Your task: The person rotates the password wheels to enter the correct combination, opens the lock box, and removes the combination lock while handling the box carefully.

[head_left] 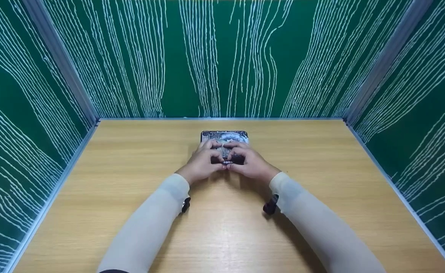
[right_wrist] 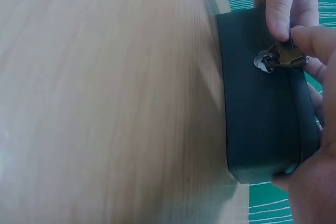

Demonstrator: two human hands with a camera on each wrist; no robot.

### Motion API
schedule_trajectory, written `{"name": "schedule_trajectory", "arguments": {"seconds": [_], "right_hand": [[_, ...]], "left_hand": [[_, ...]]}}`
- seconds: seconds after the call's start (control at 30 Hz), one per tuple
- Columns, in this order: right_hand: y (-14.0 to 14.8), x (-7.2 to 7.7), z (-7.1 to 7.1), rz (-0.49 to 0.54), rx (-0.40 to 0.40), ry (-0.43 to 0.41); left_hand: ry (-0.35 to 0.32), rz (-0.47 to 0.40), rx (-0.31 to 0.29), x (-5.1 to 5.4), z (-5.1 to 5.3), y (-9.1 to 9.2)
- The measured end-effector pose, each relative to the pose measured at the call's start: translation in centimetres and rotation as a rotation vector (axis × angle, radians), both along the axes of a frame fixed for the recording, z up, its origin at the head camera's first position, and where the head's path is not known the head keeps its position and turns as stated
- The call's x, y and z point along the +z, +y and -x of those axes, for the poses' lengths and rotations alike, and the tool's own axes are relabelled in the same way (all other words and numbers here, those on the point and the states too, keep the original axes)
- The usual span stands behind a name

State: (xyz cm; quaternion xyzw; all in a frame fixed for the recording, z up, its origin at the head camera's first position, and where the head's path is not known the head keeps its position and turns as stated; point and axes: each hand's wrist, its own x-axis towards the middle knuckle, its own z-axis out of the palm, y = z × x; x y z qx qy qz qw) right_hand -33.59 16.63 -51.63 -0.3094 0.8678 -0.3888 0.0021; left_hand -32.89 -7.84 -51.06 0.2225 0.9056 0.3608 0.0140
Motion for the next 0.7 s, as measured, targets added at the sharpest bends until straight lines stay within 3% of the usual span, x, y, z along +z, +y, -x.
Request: {"name": "schedule_trajectory", "arguments": {"seconds": [0.7], "right_hand": [[-0.01,-0.21,0.14,0.046,0.01,-0.024]], "left_hand": [[0.012,-0.014,-0.002,-0.24,0.08,-0.04]]}}
